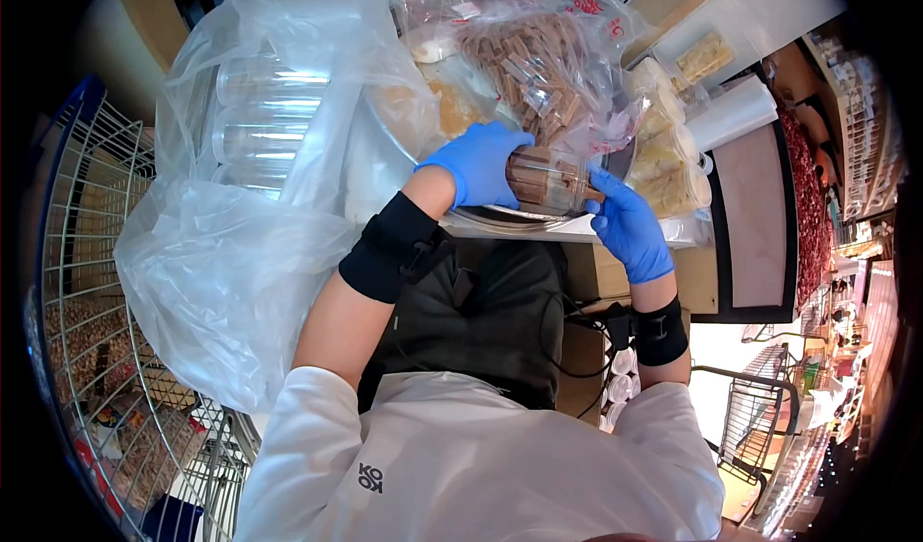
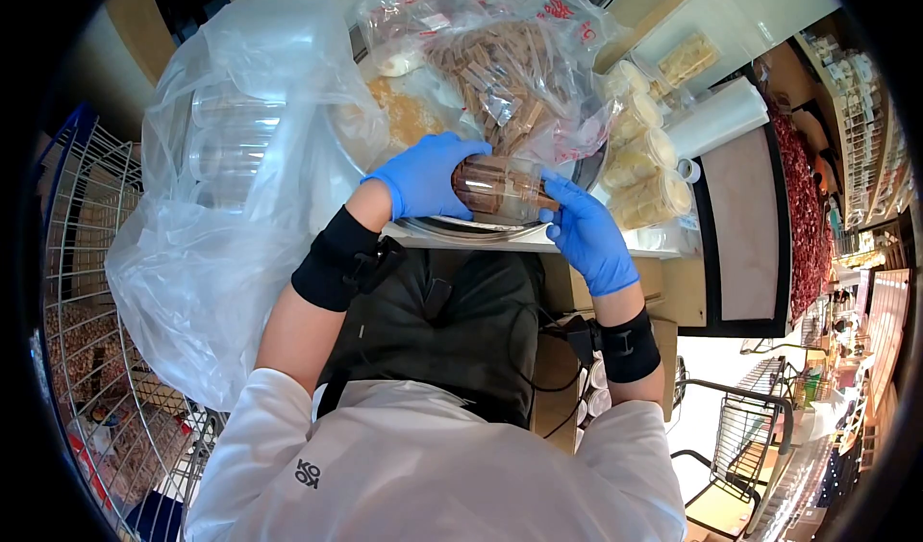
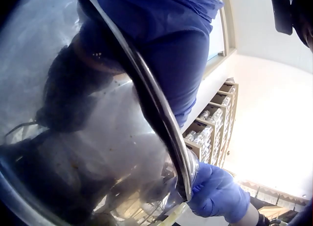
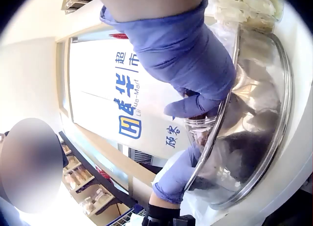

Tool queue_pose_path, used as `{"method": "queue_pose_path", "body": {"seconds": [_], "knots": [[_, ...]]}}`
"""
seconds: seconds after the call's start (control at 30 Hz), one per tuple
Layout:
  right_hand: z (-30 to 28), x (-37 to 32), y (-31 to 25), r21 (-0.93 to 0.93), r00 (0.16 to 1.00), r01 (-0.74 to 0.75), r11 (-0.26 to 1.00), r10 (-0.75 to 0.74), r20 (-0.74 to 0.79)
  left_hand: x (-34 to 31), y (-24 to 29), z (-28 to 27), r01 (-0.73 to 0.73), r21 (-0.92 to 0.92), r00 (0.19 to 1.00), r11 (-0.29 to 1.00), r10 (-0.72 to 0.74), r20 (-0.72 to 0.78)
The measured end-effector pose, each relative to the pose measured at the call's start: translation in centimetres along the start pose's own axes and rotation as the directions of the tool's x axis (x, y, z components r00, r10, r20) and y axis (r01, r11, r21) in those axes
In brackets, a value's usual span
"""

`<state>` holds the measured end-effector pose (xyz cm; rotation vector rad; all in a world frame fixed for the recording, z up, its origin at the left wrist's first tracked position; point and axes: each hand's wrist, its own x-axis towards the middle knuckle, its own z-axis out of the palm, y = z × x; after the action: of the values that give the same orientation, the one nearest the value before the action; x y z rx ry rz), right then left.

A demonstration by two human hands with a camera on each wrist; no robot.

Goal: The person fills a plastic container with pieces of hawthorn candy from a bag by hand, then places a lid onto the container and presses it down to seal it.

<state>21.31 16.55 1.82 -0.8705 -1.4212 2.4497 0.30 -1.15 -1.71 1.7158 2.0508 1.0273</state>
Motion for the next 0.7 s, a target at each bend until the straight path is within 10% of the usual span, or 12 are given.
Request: {"method": "queue_pose_path", "body": {"seconds": [0.7], "knots": [[1.4, -1.0, -1.0, -0.008, 0.984, -0.07, 0.997, 0.071, 0.164, 0.1, 0.5, -0.5, 0.058, -0.015, 0.996, 0.998, -0.056, 0.072]]}}
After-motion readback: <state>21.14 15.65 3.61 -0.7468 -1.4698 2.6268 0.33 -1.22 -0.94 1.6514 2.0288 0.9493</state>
